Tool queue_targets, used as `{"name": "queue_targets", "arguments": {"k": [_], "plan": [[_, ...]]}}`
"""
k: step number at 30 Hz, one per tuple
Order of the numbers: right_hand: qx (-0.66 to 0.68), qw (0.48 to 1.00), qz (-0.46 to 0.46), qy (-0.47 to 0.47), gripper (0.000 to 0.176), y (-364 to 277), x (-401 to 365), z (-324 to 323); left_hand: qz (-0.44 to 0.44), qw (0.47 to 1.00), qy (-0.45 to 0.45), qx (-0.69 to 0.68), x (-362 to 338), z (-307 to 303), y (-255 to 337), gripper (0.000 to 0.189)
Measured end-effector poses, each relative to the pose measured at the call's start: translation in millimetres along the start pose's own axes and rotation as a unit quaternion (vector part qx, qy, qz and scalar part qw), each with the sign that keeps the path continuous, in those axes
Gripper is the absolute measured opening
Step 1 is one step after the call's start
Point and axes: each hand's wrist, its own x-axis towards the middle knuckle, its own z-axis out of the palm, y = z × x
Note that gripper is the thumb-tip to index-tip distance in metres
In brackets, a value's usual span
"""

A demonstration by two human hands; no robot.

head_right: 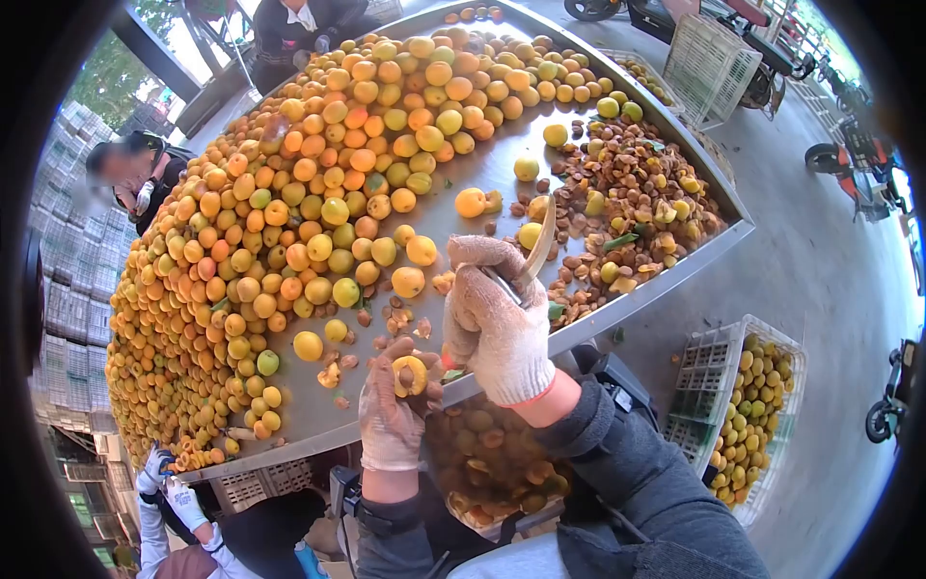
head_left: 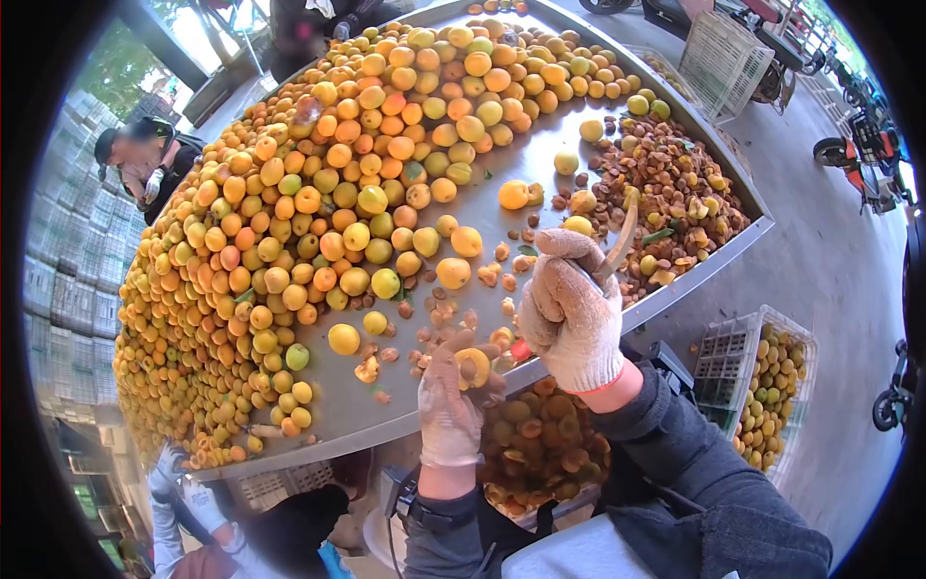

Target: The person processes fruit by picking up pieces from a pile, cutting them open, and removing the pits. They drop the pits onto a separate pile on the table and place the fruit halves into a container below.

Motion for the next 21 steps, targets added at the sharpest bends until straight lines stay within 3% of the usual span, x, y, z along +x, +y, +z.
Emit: {"name": "queue_targets", "arguments": {"k": [3, 5, 7, 8, 9, 10, 11, 13, 15, 17, 19, 21], "plan": [[0.021, 0.999, -0.019, 0.016, 0.022, -1.3, -3.9, 5.3, -0.008, 0.999, 0.005, 0.035, -1.9, 8.4, -7.3, 0.046], [-0.098, 0.993, -0.060, -0.022, 0.020, -1.1, -8.2, 5.9, -0.012, 0.999, 0.010, 0.040, -2.5, 11.8, -9.6, 0.047], [-0.111, 0.989, -0.090, -0.034, 0.020, 2.3, -12.2, 3.5, -0.001, 0.996, 0.000, 0.094, -3.5, 17.2, -7.5, 0.041], [-0.178, 0.973, -0.129, -0.071, 0.019, 4.3, -13.6, 0.4, -0.003, 0.996, -0.001, 0.094, -1.0, 15.9, -14.3, 0.041], [-0.243, 0.950, -0.166, -0.108, 0.019, 5.2, -15.6, -1.6, 0.059, 0.990, 0.023, 0.126, 3.0, 12.6, -26.5, 0.037], [-0.264, 0.945, -0.164, -0.107, 0.021, 2.3, -19.6, -0.1, 0.119, 0.979, 0.046, 0.158, 4.4, 11.9, -34.6, 0.033], [-0.263, 0.945, -0.164, -0.104, 0.021, 2.5, -19.3, -1.4, 0.117, 0.979, 0.045, 0.160, 2.9, 17.1, -36.4, 0.033], [-0.374, 0.865, -0.255, -0.216, 0.021, 4.3, -15.3, -2.3, 0.104, 0.992, 0.066, 0.010, 0.8, 27.5, -36.8, 0.035], [-0.353, 0.879, -0.255, -0.196, 0.021, 3.8, -13.9, 1.0, 0.108, 0.992, 0.064, -0.003, 1.8, 23.6, -40.4, 0.039], [-0.301, 0.919, -0.168, -0.194, 0.021, 1.0, -9.9, 2.0, 0.064, 0.991, 0.112, 0.031, 1.5, 24.9, -37.5, 0.035], [-0.301, 0.919, -0.173, -0.188, 0.023, 2.3, -3.4, 4.2, 0.085, 0.990, 0.096, 0.059, 7.5, 14.1, -51.2, 0.031], [-0.382, 0.886, -0.145, -0.220, 0.024, -1.1, -5.2, 10.1, 0.105, 0.987, 0.081, 0.087, 12.5, 8.2, -60.8, 0.028]]}}
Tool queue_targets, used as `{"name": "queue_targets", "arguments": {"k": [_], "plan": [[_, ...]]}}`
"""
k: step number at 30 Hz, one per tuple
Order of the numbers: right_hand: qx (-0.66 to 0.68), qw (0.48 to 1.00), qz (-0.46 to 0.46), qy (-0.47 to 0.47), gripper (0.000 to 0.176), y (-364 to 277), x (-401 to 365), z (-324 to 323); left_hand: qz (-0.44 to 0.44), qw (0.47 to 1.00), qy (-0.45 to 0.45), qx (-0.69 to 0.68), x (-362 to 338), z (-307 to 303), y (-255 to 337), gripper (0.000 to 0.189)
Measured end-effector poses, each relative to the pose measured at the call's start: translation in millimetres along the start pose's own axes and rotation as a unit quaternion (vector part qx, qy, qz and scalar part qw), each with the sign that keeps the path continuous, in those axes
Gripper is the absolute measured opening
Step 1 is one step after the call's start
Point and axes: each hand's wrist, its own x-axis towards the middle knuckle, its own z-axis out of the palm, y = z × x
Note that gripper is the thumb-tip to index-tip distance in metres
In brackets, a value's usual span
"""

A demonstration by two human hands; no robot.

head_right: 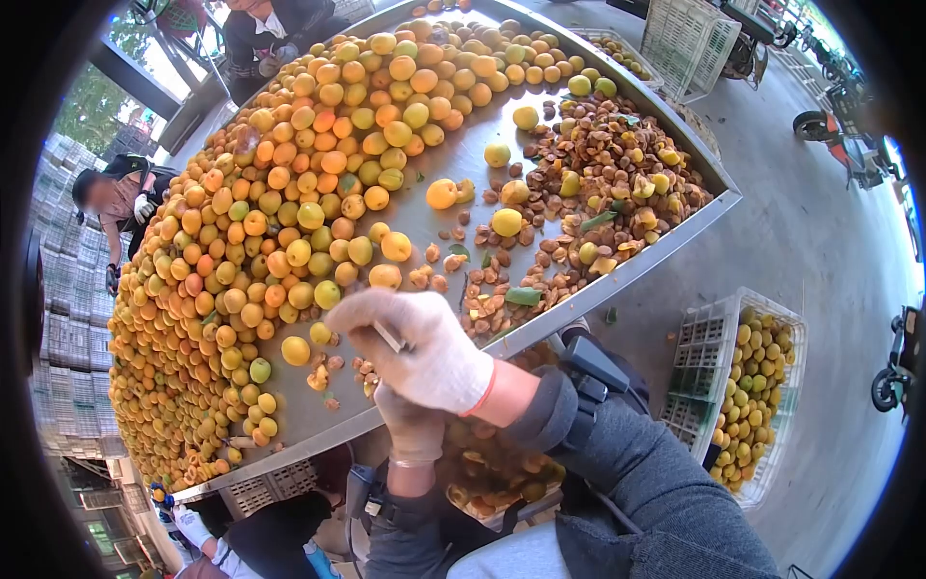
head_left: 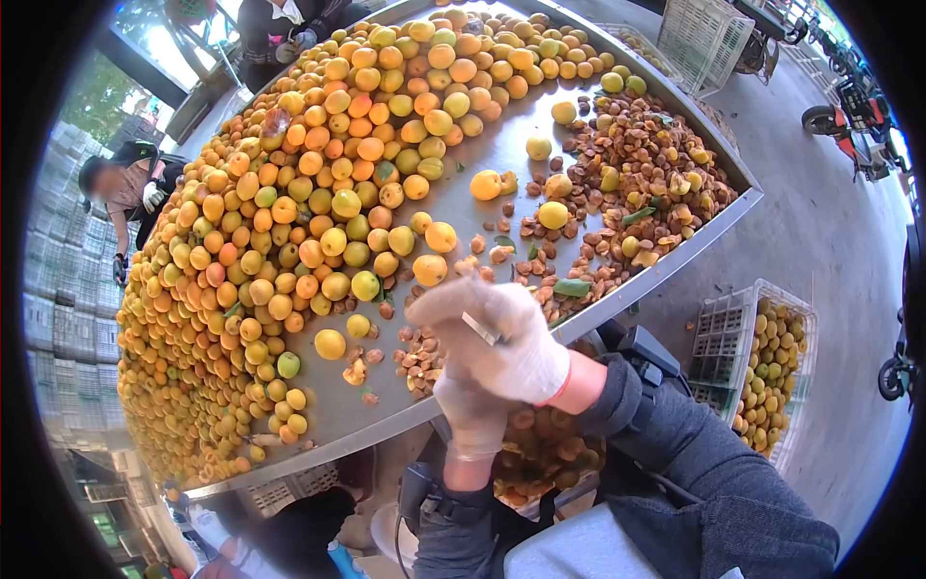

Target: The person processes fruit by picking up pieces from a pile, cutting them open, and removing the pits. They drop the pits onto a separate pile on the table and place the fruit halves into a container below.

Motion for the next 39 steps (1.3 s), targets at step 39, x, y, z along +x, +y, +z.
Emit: {"name": "queue_targets", "arguments": {"k": [39], "plan": [[-0.294, 0.931, 0.029, -0.212, 0.015, 36.1, -3.4, 0.9, 0.086, 0.978, -0.110, 0.153, 18.2, -40.8, 63.7, 0.039]]}}
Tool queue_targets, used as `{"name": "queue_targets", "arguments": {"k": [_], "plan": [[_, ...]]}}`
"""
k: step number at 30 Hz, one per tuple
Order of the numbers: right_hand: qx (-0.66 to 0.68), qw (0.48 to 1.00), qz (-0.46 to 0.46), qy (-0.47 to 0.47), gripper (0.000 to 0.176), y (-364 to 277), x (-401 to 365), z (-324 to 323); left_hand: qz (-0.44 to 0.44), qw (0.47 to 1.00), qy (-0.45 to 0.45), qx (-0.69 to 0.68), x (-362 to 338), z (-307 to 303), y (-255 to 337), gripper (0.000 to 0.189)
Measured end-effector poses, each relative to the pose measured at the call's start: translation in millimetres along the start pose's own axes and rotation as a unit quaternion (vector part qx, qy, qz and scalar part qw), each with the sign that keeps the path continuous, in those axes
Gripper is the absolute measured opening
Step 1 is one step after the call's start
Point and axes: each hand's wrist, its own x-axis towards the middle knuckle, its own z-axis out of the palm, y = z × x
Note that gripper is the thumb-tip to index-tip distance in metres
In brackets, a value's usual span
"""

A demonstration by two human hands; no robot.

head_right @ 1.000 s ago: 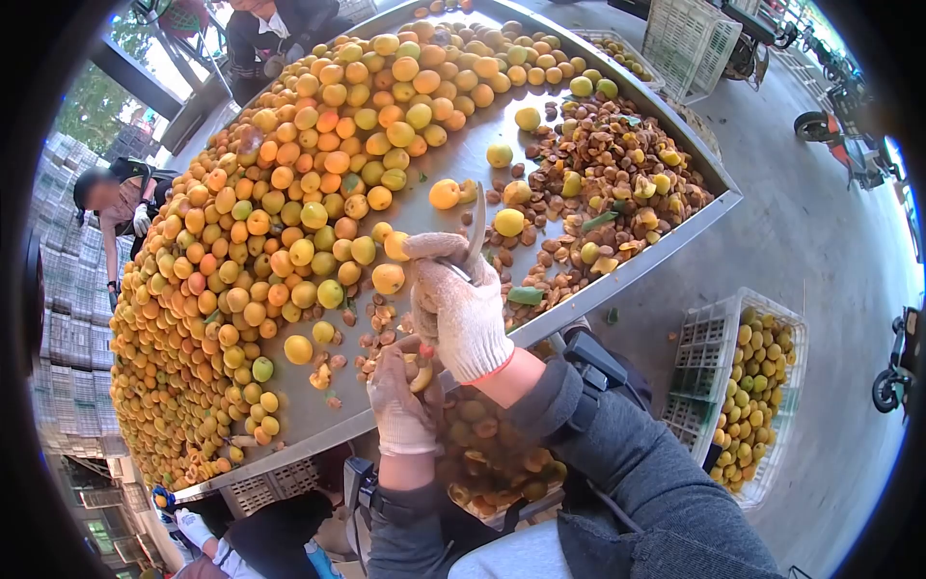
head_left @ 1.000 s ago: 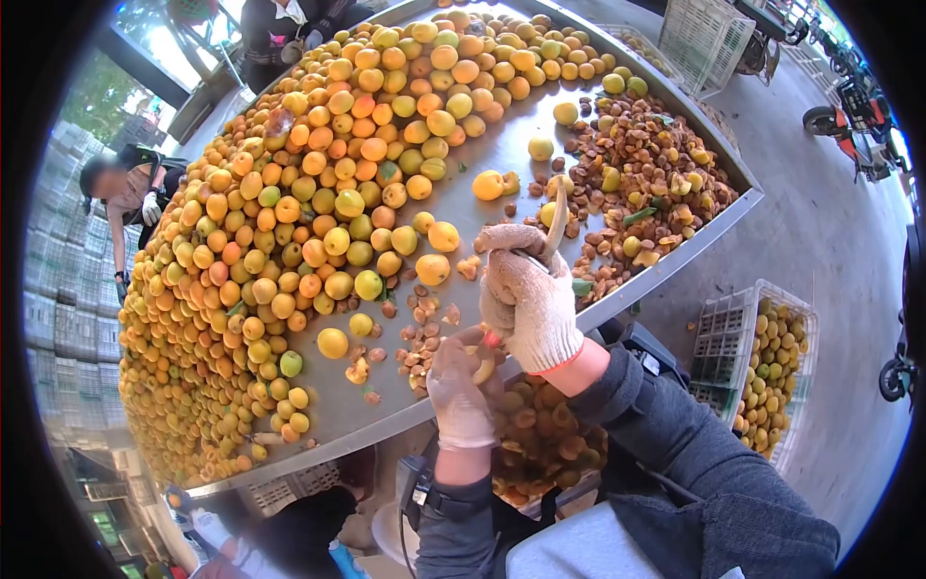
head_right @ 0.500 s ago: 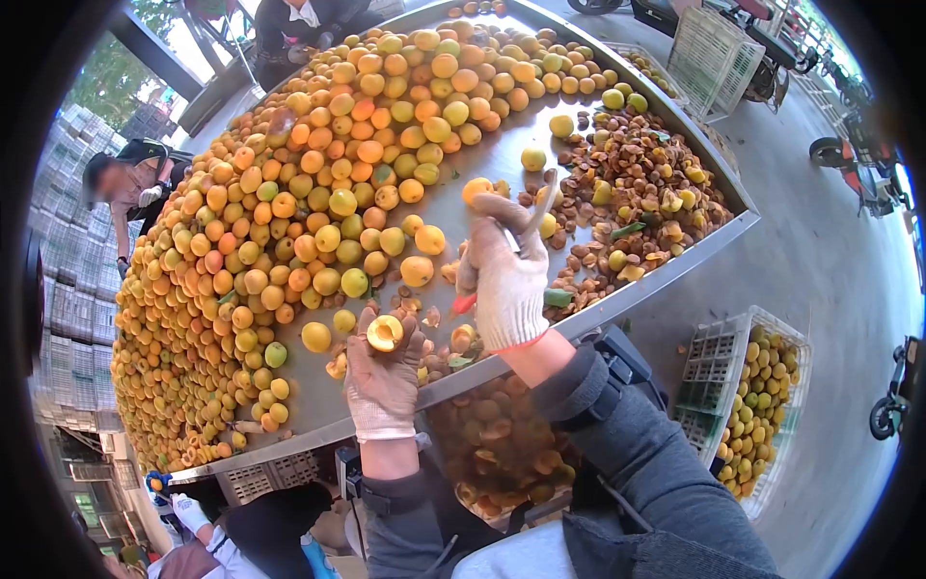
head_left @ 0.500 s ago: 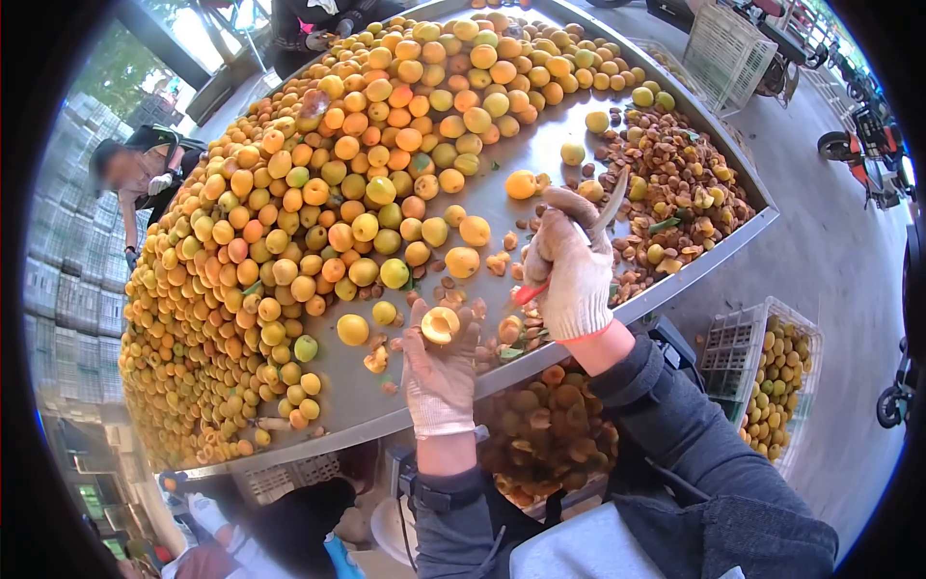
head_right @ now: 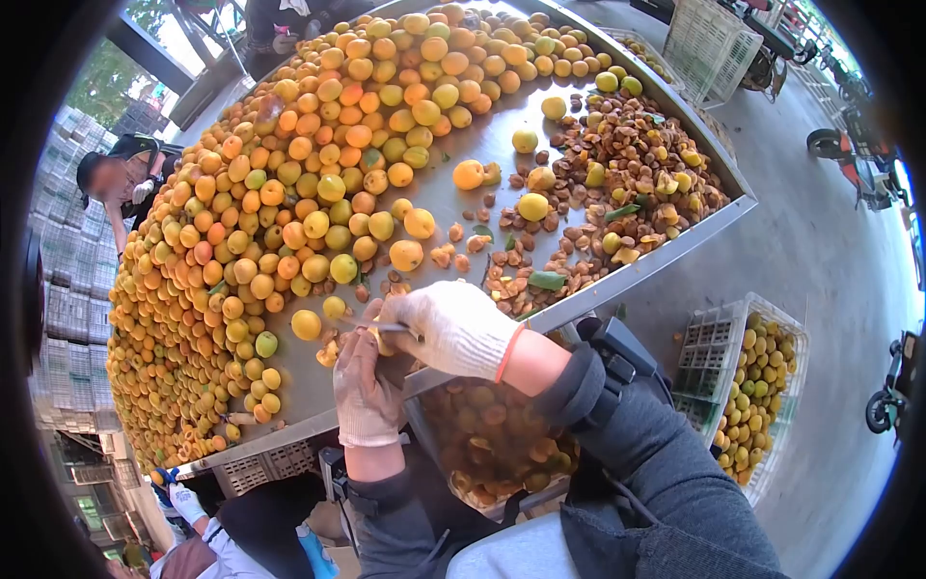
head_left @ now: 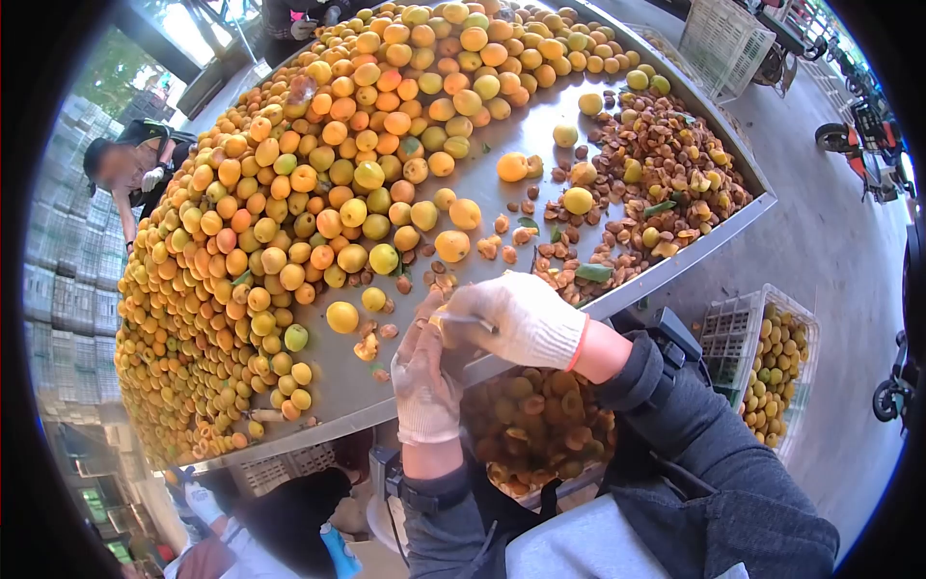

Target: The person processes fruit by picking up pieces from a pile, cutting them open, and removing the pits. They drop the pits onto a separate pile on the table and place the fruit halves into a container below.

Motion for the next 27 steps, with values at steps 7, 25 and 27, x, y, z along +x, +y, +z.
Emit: {"name": "queue_targets", "arguments": {"k": [7, 25, 27], "plan": [[0.380, 0.871, 0.273, 0.151, 0.017, -3.2, 2.0, -54.9, -0.156, 0.962, -0.042, -0.221, -18.3, -7.3, 21.1, 0.042], [0.594, 0.749, 0.293, 0.029, 0.027, 7.9, -18.3, -21.1, -0.105, 0.815, 0.205, 0.532, 69.8, -93.6, -41.0, 0.053], [0.389, 0.908, 0.146, 0.054, 0.027, 18.4, -15.3, -40.5, -0.025, 0.775, 0.195, 0.601, 63.4, -97.9, -53.7, 0.050]]}}
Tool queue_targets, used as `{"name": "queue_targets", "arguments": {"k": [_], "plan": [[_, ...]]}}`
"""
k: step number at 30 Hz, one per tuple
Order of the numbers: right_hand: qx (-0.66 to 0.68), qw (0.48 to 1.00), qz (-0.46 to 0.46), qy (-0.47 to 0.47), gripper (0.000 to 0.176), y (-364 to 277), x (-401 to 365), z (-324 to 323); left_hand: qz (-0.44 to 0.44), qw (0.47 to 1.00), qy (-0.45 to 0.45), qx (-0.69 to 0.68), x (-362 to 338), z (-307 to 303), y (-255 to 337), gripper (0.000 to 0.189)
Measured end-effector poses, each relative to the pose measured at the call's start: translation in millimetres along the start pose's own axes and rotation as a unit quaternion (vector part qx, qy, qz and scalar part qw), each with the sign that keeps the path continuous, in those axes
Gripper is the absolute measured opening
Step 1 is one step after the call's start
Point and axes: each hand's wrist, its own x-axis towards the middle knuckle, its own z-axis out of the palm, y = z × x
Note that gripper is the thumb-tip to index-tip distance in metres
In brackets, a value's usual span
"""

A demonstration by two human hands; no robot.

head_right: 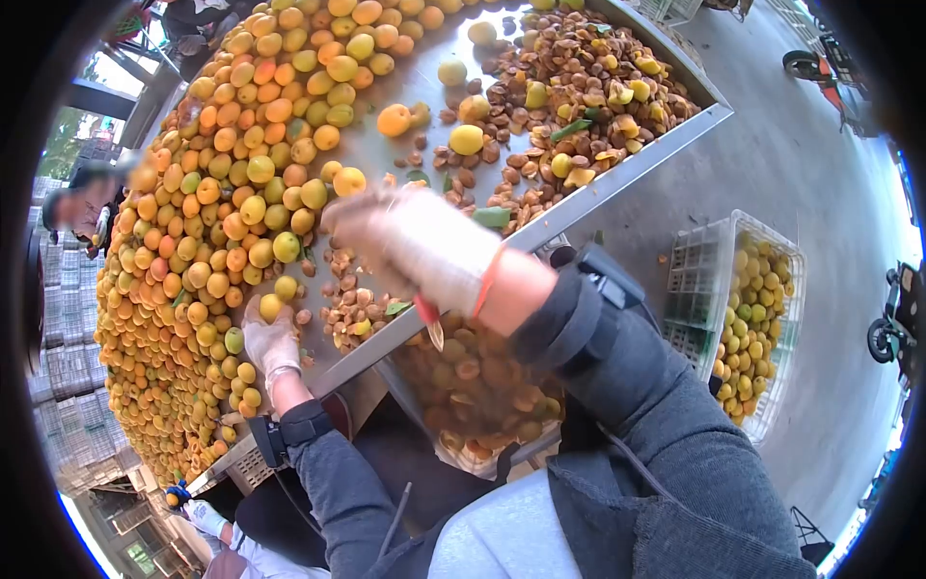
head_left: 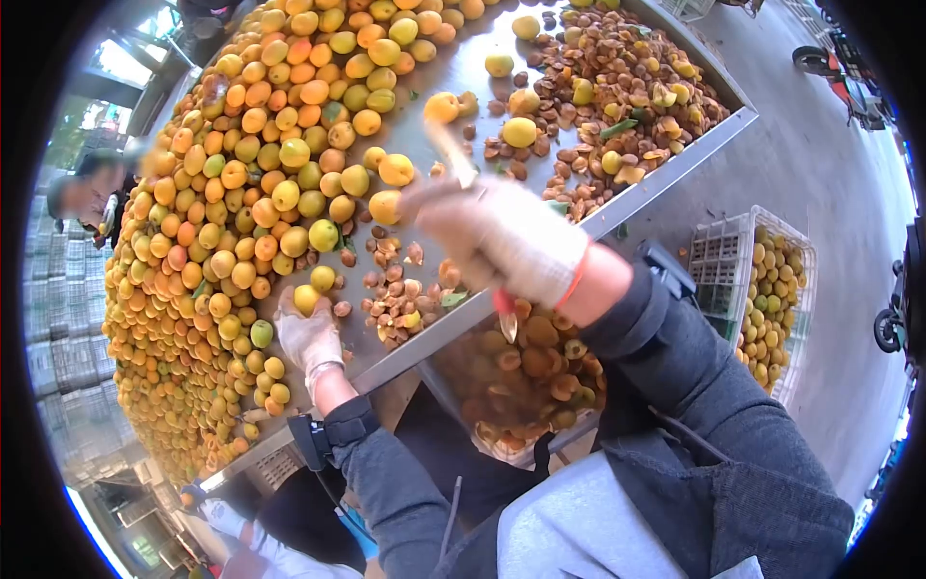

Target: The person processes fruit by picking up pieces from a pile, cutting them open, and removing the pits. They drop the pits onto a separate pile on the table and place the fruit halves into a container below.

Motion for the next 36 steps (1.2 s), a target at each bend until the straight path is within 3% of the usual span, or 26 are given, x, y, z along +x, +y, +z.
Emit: {"name": "queue_targets", "arguments": {"k": [1, 2, 3, 4, 5, 6, 8, 11, 12, 14, 16, 18, 20, 21, 23, 26, 31, 33, 35, 36], "plan": [[0.239, 0.971, 0.018, 0.022, 0.025, 5.2, 2.3, -13.3, -0.052, 0.983, -0.036, -0.173, -1.8, -0.8, 0.9, 0.048], [0.465, 0.884, 0.038, 0.040, 0.023, -6.2, 5.3, -18.5, -0.102, 0.932, -0.070, -0.340, -4.4, -3.3, 2.3, 0.047], [0.535, 0.837, 0.042, 0.110, 0.019, -16.0, 8.9, -19.8, -0.151, 0.882, -0.099, -0.435, -5.9, -18.4, 10.2, 0.053], [0.607, 0.780, 0.057, 0.139, 0.017, -12.7, 10.5, -15.1, -0.149, 0.884, -0.088, -0.435, -13.7, -32.3, 17.3, 0.053], [0.528, 0.834, 0.104, 0.124, 0.017, -2.0, 5.9, -5.8, -0.114, 0.761, -0.149, -0.621, -25.1, -46.5, 24.3, 0.056], [0.442, 0.879, 0.144, 0.108, 0.018, 7.4, -1.1, 7.0, -0.064, 0.598, -0.206, -0.772, -33.5, -57.3, 32.1, 0.060], [0.336, 0.917, 0.207, 0.055, 0.019, 8.7, -9.3, 32.6, -0.031, 0.471, -0.254, -0.844, -45.0, -66.2, 50.7, 0.064], [0.123, 0.978, 0.165, 0.030, 0.016, -13.7, -16.9, 42.6, -0.030, 0.387, -0.268, -0.882, -66.0, -68.3, 66.3, 0.062], [0.119, 0.979, 0.161, 0.025, 0.016, -6.8, -16.7, 45.0, -0.042, 0.355, -0.272, -0.894, -70.7, -64.6, 68.2, 0.061], [-0.024, 0.997, -0.013, 0.067, 0.015, 14.7, -14.6, 51.8, -0.063, 0.344, -0.268, -0.898, -77.1, -54.1, 68.2, 0.061], [-0.079, 0.994, -0.052, 0.057, 0.016, 21.4, -18.4, 48.6, -0.079, 0.449, -0.236, -0.858, -75.8, -42.9, 67.0, 0.061], [-0.176, 0.981, -0.078, 0.019, 0.017, 16.6, -20.4, 45.0, -0.091, 0.436, -0.232, -0.864, -72.4, -44.7, 71.8, 0.057], [-0.170, 0.984, -0.051, 0.011, 0.016, 10.5, -21.3, 44.9, -0.066, 0.337, -0.297, -0.891, -68.2, -46.3, 68.6, 0.057], [-0.183, 0.982, -0.053, -0.003, 0.015, 9.9, -21.2, 44.2, -0.064, 0.336, -0.294, -0.892, -67.5, -44.6, 67.9, 0.057], [-0.180, 0.982, -0.050, -0.030, 0.015, 8.3, -21.5, 46.4, -0.074, 0.437, -0.232, -0.866, -66.1, -42.5, 68.0, 0.058], [-0.172, 0.983, 0.013, -0.059, 0.014, 3.1, -25.6, 54.6, -0.056, 0.449, -0.226, -0.862, -66.8, -49.0, 77.5, 0.057], [-0.158, 0.985, 0.022, -0.067, 0.015, 22.0, -25.8, 62.7, -0.043, 0.416, -0.271, -0.867, -63.9, -47.5, 69.4, 0.054], [-0.123, 0.991, -0.021, -0.049, 0.015, 23.1, -26.6, 64.9, -0.039, 0.415, -0.270, -0.868, -63.9, -43.3, 67.9, 0.054], [-0.125, 0.991, -0.031, -0.035, 0.015, 24.8, -26.5, 66.5, -0.034, 0.350, -0.302, -0.886, -62.8, -43.0, 69.3, 0.056], [-0.127, 0.991, -0.042, -0.021, 0.014, 25.0, -26.0, 66.6, -0.033, 0.350, -0.303, -0.886, -63.3, -45.6, 71.8, 0.056]]}}
